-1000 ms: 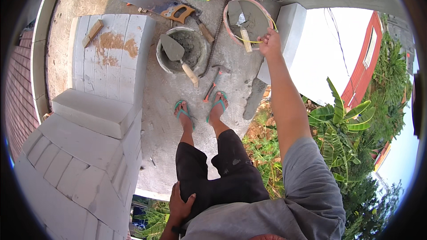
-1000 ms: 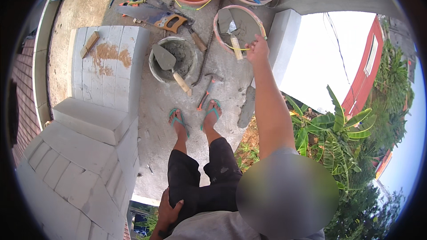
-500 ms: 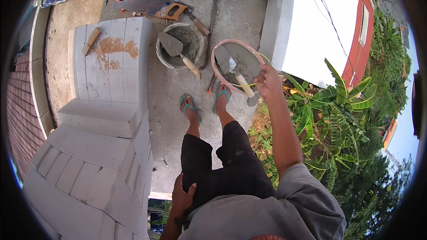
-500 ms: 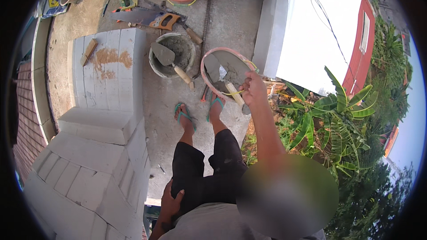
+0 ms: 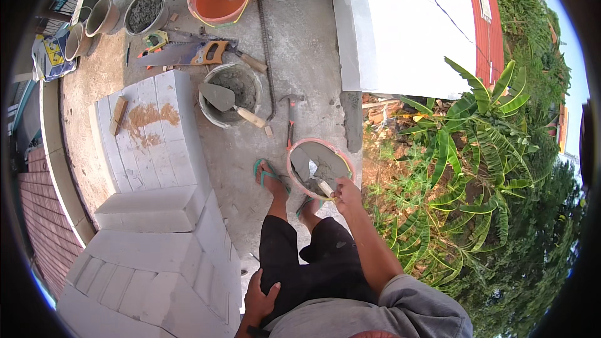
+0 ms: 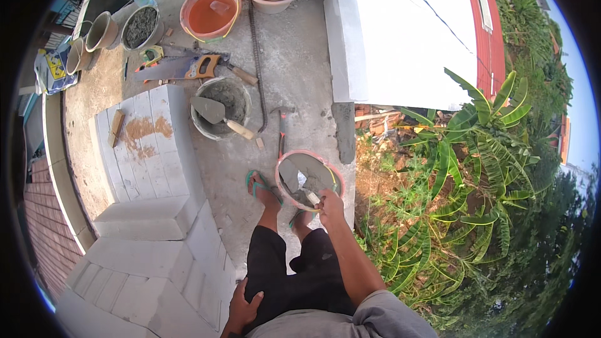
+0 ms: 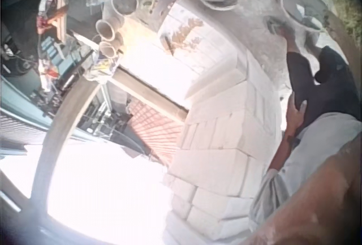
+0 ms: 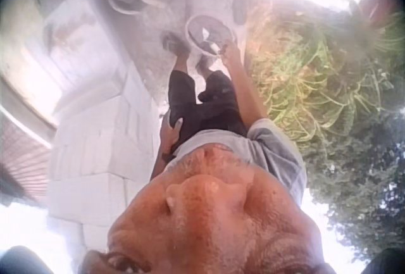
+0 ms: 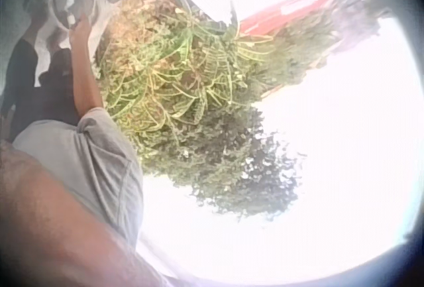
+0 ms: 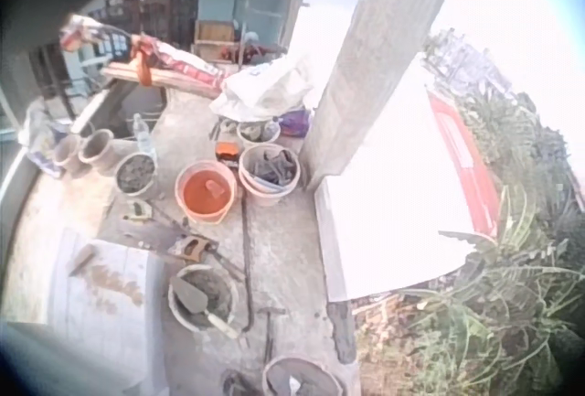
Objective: The person applies cement to a white tile using a trowel, places the tile on a concrete surface, and taps it with a hammer to secure it. The person then scoops more cement from a bucket and spreads it on the surface.
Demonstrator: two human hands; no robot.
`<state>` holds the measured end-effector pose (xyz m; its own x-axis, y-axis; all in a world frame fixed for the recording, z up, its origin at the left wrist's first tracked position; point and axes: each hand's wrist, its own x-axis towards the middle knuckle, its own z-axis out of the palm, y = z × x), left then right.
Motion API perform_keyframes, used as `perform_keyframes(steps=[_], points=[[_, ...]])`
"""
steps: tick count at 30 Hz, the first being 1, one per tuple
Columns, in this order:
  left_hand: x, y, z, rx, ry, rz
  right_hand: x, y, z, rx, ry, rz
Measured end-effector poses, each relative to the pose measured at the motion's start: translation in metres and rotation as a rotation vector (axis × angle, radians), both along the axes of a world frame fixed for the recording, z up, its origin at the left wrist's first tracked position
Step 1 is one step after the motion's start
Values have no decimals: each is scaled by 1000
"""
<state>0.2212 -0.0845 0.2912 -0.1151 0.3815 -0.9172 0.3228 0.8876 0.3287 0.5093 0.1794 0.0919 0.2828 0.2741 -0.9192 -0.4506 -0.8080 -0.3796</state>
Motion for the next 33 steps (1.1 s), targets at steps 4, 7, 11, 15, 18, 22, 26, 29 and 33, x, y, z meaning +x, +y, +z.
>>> perform_keyframes(steps=[4,7,11,15,18,22,26,29,33], points=[[-2,-13,-3,-18,0,-54,3,-33,-22,1,-15,-100],[2,-14,0,-14,1,-64,6,-49,-31,-6,-32,-139],[10,-8,-2,-7,17,-88,0,-68,-44,-21,-44,-186],[14,-7,-4,-42,19,-109,-16,-76,-49,-30,-82,-181],[18,-7,0,-45,19,-117,-20,-80,-51,-4,-78,-142],[28,-14,-8,-12,42,-155,-20,-90,-64,231,-48,78],[39,-1,-3,-71,61,-151,-37,-77,-77,171,48,341],[59,-10,-12,-38,46,-151,-12,-63,-112,238,-170,857],[74,-40,-6,7,106,-82,-32,-54,-80,365,-340,1131]])
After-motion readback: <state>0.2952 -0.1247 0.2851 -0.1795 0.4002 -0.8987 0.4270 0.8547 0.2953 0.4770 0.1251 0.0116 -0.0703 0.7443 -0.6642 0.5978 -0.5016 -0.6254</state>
